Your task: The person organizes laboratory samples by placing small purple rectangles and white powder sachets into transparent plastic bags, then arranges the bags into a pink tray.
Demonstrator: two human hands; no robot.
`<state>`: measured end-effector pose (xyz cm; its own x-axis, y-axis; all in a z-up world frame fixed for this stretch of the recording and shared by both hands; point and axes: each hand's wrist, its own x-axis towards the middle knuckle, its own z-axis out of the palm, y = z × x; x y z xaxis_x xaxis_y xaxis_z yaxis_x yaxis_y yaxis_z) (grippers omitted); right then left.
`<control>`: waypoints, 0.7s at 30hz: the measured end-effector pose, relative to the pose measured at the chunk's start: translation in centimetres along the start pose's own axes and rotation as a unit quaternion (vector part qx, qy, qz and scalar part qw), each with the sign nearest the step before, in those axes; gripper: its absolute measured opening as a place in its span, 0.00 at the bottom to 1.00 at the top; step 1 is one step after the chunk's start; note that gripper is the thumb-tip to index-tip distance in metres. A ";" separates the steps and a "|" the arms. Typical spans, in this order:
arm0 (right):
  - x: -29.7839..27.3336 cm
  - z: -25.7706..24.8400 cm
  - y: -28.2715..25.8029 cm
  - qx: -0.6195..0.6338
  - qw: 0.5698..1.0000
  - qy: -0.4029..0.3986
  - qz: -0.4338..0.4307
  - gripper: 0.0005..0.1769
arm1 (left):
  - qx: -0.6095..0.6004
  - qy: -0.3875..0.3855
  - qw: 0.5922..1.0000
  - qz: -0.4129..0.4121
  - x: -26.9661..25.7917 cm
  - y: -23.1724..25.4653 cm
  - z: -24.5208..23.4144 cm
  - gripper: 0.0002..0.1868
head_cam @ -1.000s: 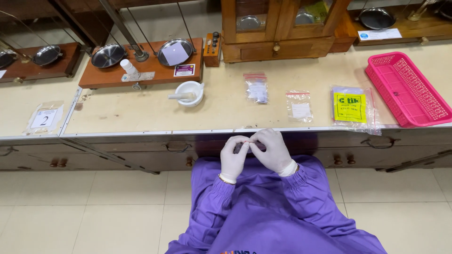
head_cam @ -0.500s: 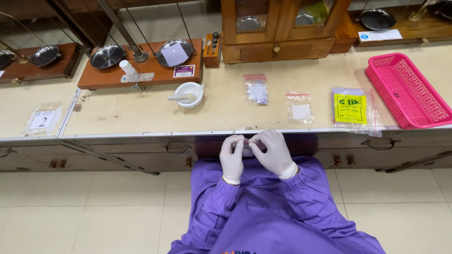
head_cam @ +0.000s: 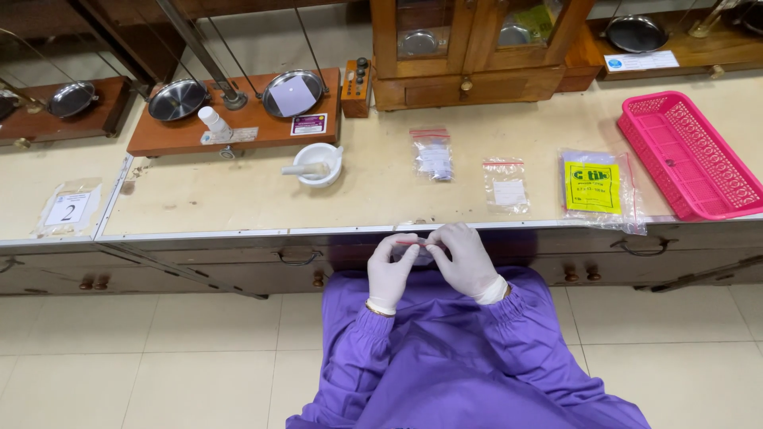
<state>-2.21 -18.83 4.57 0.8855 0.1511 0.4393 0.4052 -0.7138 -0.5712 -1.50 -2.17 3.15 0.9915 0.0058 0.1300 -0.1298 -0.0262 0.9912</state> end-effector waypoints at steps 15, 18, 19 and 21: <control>0.2 0.0 -0.4 0.059 0.998 0.030 -0.016 0.08 | -0.023 -0.007 1.000 0.003 1.0 -1.2 -0.9 0.09; 0.2 -0.2 -0.8 0.067 0.997 0.039 -0.016 0.08 | -0.024 -0.011 1.000 -0.004 1.1 -2.4 -0.8 0.09; 0.1 0.0 -0.7 0.067 0.997 0.039 -0.016 0.08 | -0.024 -0.011 1.000 -0.004 1.2 -2.4 -0.8 0.09; 0.0 0.5 -0.3 0.081 0.996 0.041 -0.016 0.08 | -0.027 -0.016 0.999 -0.005 1.3 -2.4 -1.0 0.09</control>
<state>-2.27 -18.25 4.42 0.8524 0.1102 0.5111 0.4703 -0.5887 -0.6575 0.11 -1.12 1.01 0.9923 -0.0255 0.1208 -0.1201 0.0284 0.9924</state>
